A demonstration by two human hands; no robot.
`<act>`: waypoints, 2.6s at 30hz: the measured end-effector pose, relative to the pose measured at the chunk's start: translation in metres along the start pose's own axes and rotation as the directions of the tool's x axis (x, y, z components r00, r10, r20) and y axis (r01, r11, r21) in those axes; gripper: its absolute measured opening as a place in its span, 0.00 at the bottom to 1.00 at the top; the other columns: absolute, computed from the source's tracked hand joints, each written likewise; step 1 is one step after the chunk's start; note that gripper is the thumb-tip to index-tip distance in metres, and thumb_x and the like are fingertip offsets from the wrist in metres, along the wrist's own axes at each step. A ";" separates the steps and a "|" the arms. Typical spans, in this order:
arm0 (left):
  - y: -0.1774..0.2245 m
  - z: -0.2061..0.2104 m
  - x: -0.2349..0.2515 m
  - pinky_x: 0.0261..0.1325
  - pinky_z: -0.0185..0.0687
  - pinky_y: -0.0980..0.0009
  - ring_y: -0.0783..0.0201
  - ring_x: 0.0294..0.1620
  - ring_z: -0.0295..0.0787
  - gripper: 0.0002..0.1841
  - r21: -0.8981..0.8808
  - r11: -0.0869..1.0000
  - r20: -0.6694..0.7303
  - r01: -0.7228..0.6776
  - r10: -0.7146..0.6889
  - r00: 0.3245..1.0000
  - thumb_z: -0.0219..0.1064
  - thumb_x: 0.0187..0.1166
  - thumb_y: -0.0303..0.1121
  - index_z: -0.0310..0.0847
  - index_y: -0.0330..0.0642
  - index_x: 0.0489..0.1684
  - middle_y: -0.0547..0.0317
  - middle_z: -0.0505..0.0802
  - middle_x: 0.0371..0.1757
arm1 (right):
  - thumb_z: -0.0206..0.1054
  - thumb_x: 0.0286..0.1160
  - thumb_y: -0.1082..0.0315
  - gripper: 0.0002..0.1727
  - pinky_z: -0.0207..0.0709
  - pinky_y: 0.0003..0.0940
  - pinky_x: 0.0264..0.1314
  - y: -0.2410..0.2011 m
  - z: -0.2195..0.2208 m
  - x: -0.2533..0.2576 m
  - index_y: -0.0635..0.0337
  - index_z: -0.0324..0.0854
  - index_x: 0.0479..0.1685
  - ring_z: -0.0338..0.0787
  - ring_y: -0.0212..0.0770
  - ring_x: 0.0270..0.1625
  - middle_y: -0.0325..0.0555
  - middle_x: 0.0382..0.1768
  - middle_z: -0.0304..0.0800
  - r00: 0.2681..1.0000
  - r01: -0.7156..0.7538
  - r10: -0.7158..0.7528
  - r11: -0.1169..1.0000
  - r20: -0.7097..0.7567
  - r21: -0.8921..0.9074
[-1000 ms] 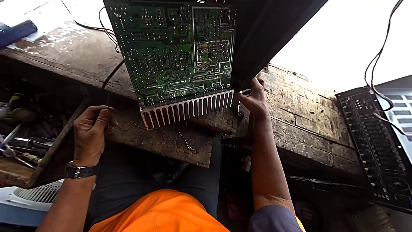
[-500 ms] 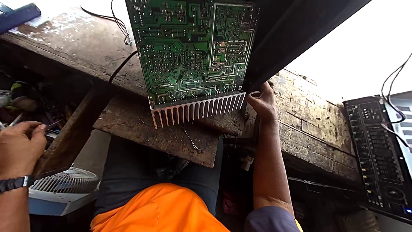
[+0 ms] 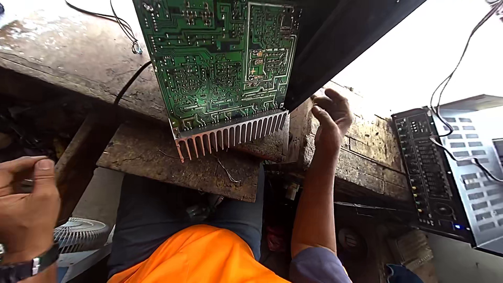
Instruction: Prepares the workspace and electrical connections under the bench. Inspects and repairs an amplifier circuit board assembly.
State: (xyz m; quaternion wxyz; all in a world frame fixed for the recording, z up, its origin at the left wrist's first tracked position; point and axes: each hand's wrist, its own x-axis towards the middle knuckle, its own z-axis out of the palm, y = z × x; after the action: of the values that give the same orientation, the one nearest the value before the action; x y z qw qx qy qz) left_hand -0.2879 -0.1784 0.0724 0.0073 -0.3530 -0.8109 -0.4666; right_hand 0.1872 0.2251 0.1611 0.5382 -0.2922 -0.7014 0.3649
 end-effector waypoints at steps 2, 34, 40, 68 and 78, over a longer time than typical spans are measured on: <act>0.042 0.021 -0.011 0.66 0.85 0.64 0.66 0.59 0.88 0.22 -0.312 0.949 0.089 -0.031 0.062 0.994 0.66 0.85 0.42 0.76 0.36 0.69 0.53 0.88 0.62 | 0.66 0.77 0.73 0.15 0.87 0.37 0.59 -0.023 0.014 -0.019 0.65 0.83 0.61 0.92 0.38 0.51 0.44 0.50 0.93 0.996 0.033 -0.032 0.999 -0.082 0.005; 0.103 0.114 -0.007 0.75 0.83 0.66 0.58 0.73 0.84 0.56 -0.810 0.583 0.264 0.063 0.268 0.927 0.92 0.45 0.46 0.65 0.39 0.82 0.55 0.86 0.72 | 0.63 0.85 0.49 0.33 0.80 0.34 0.76 -0.019 0.116 -0.079 0.75 0.81 0.70 0.89 0.35 0.68 0.57 0.63 0.91 0.987 0.143 -0.118 0.956 0.112 -0.257; 0.093 0.119 -0.004 0.77 0.81 0.68 0.62 0.75 0.82 0.58 -0.817 0.572 0.257 0.071 0.250 0.934 0.92 0.45 0.43 0.59 0.42 0.85 0.60 0.84 0.74 | 0.66 0.83 0.52 0.31 0.76 0.38 0.80 -0.023 0.129 -0.071 0.73 0.81 0.71 0.86 0.41 0.72 0.58 0.66 0.89 0.990 0.090 -0.061 0.965 0.124 -0.245; 0.089 0.119 -0.005 0.83 0.75 0.67 0.60 0.81 0.76 0.58 -0.716 0.696 0.279 0.044 0.228 0.933 0.87 0.57 0.50 0.54 0.40 0.90 0.54 0.77 0.82 | 0.77 0.67 0.42 0.39 0.82 0.46 0.70 -0.018 0.132 -0.077 0.62 0.82 0.73 0.90 0.42 0.60 0.48 0.55 0.94 0.991 0.025 0.030 0.915 0.130 -0.403; 0.160 0.002 0.018 0.75 0.77 0.57 0.57 0.70 0.82 0.19 -0.381 0.818 -0.009 -0.432 0.464 0.886 0.68 0.81 0.34 0.80 0.23 0.58 0.43 0.87 0.63 | 0.70 0.75 0.43 0.36 0.81 0.50 0.67 -0.023 0.138 -0.082 0.64 0.79 0.72 0.88 0.49 0.59 0.50 0.53 0.92 0.988 0.121 -0.046 0.836 0.151 -0.535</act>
State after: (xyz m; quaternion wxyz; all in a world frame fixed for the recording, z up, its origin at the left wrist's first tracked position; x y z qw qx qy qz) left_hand -0.2082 -0.1166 0.1976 0.0158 -0.5479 -0.6012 -0.5815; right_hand 0.0740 0.1196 0.1146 0.4014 -0.3769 -0.8218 0.1463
